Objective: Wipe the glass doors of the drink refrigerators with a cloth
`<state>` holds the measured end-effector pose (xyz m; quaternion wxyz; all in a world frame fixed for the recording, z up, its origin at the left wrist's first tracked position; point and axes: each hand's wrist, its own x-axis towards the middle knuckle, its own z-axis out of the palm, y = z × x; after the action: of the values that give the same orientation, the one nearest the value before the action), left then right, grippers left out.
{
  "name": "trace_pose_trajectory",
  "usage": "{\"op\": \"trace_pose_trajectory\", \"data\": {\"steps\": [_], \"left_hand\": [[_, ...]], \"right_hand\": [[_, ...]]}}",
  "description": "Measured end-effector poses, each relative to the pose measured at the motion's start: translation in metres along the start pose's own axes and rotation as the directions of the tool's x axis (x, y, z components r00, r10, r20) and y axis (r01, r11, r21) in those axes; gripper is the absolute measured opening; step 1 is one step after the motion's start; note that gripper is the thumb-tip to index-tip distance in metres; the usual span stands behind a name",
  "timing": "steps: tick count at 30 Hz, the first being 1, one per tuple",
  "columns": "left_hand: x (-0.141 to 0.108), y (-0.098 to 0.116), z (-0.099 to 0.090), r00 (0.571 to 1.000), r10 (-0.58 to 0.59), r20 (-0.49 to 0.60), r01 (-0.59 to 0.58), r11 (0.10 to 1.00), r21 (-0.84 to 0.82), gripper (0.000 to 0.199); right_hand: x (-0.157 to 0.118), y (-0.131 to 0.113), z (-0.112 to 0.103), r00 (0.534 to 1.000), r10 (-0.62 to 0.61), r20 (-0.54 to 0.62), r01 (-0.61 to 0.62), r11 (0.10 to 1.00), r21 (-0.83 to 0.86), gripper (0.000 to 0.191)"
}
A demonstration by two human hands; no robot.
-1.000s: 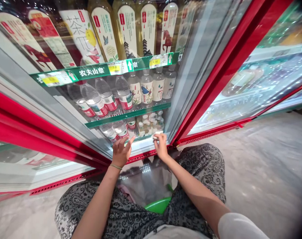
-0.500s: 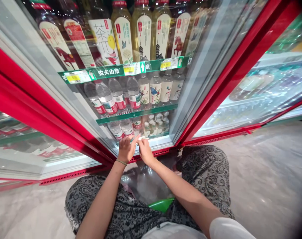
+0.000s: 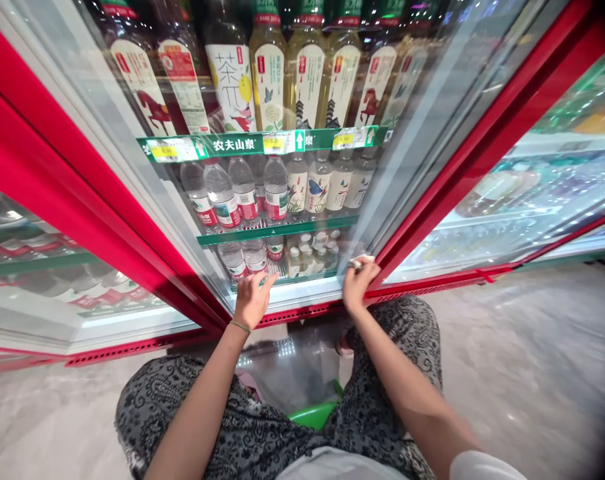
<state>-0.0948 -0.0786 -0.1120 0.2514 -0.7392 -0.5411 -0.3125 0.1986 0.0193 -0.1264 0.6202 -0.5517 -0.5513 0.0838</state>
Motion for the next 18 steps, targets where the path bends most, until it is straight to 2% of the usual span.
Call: {"op": "trace_pose_trajectory", "data": {"steps": [2,4,6,7,8,10,12,13,15,18], "left_hand": [[0.002,0.001,0.001,1.000,0.019,-0.013,-0.019,1.000,0.009,0.051],[0.002,0.000,0.000,1.000,0.029,-0.006,-0.029,0.999,0.019,0.053],[0.001,-0.002,-0.003,1.000,0.028,0.009,-0.028,0.999,0.021,0.054],[0.000,-0.003,-0.004,1.000,0.024,0.015,-0.024,1.000,0.020,0.055],[0.000,-0.004,-0.005,1.000,0.019,0.015,-0.019,1.000,0.017,0.054],[-0.001,-0.005,-0.005,1.000,0.008,0.007,-0.008,1.000,0.005,0.053],[-0.001,-0.005,-0.003,1.000,0.005,-0.015,-0.005,1.000,-0.016,0.050],[0.000,-0.004,-0.001,1.000,0.004,-0.025,-0.005,1.000,-0.030,0.048],[0.001,-0.001,0.002,0.999,-0.002,-0.035,0.000,0.998,-0.062,0.046],[0.004,0.001,0.006,0.999,-0.016,-0.035,0.012,0.994,-0.106,0.042]], "right_hand": [[-0.032,-0.020,0.022,0.981,-0.091,0.169,0.082,0.995,0.059,0.025],[-0.057,-0.034,0.037,0.912,-0.201,0.357,0.160,0.977,0.141,0.022],[-0.062,-0.035,0.039,0.844,-0.267,0.465,0.196,0.961,0.195,0.021],[-0.056,-0.030,0.034,0.835,-0.272,0.479,0.199,0.960,0.199,0.021],[-0.046,-0.022,0.027,0.845,-0.258,0.468,0.191,0.964,0.186,0.021],[-0.020,0.001,0.006,0.908,-0.185,0.376,0.149,0.981,0.124,0.021],[0.004,0.025,-0.013,0.976,-0.076,0.203,0.068,0.997,0.046,0.021],[0.011,0.035,-0.020,0.994,-0.022,0.109,0.020,1.000,0.017,0.021],[0.014,0.049,-0.025,0.997,0.065,-0.036,-0.066,0.998,-0.006,0.022],[0.002,0.058,-0.019,0.984,0.142,-0.109,-0.141,0.990,0.020,0.023]]}}
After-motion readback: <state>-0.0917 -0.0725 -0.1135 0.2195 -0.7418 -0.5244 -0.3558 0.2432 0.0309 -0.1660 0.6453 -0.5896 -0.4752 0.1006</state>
